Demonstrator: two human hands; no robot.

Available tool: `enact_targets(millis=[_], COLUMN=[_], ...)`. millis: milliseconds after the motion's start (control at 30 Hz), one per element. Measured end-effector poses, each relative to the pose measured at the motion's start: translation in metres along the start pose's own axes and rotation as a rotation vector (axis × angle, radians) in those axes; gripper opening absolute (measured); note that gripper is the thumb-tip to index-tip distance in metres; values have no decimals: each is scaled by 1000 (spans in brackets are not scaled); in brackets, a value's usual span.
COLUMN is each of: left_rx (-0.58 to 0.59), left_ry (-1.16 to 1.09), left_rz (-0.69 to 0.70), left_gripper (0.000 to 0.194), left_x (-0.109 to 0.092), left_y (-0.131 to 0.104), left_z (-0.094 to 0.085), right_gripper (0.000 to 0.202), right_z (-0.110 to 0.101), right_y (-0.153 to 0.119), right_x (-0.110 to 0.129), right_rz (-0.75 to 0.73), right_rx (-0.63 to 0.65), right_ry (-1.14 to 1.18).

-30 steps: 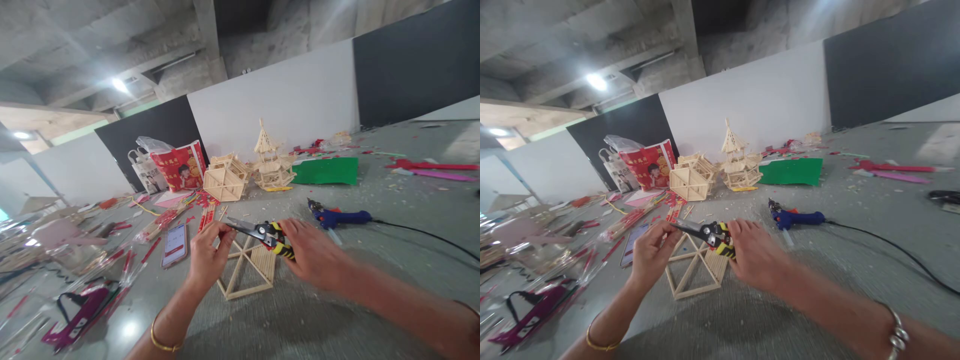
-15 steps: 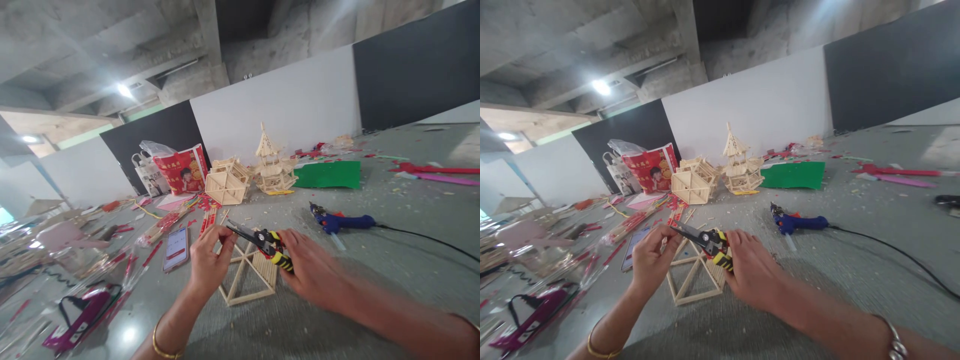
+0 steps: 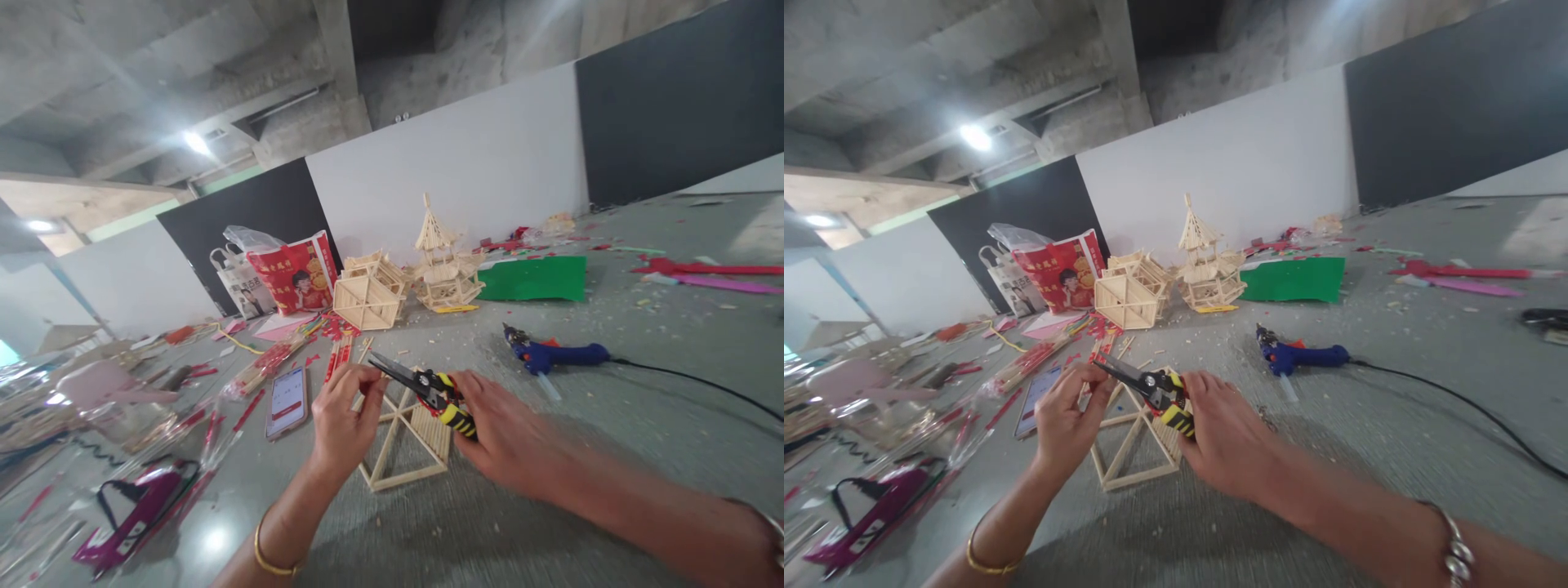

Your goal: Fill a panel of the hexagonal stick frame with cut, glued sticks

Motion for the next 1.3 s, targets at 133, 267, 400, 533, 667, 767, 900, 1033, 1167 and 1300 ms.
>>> enact_targets(millis=[133, 267, 400, 533, 667, 767, 900, 1033, 1167, 1300], left_rx=[6, 6, 11, 19, 11, -22, -73, -81, -100, -109], left_ry=[8, 16, 3, -1, 8, 27, 87, 100, 115, 117], left_rz=[-4, -22, -51, -65, -62, -67, -57, -6, 8, 19], left_gripper=[12, 14, 14, 13, 13, 12, 9, 10, 10, 9], left_x=[0, 0, 3, 4, 4, 4, 3, -1, -2, -2], left_y=[-1, 0, 0, -1, -1, -2, -3, -3, -4, -5], left_z=[1, 0, 1, 1, 1, 0, -2, -2, -3, -3], right_gripper=[43, 44, 45, 46, 48, 47, 47, 44, 41, 37], right_z=[-2, -3, -3, -4, -4, -5, -5, -2, -1, -1], right_y=[1, 1, 1, 2, 2, 1, 0, 0, -1, -2], right_x=[0, -1, -2, 0, 0, -1, -3, -1, 1, 2], right_rz=[1, -6, -19, -44, -48, -62, -87, -74, -21, 26], right_rx=[-8, -28, -38, -68, -90, -139, -188, -134, -60, -3], right_ry=[-39, -96, -147, -162, -183, -201, -201, -153, -93, -54])
Point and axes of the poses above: each hand's wrist, its own y-axis towards the middle knuckle, its own z-axis out of the palm, x = y × z, the point moved 7 cm from there along y, towards the middle knuckle, and after that the axes turned 6 degrees about -x, right-handed, at the moved point
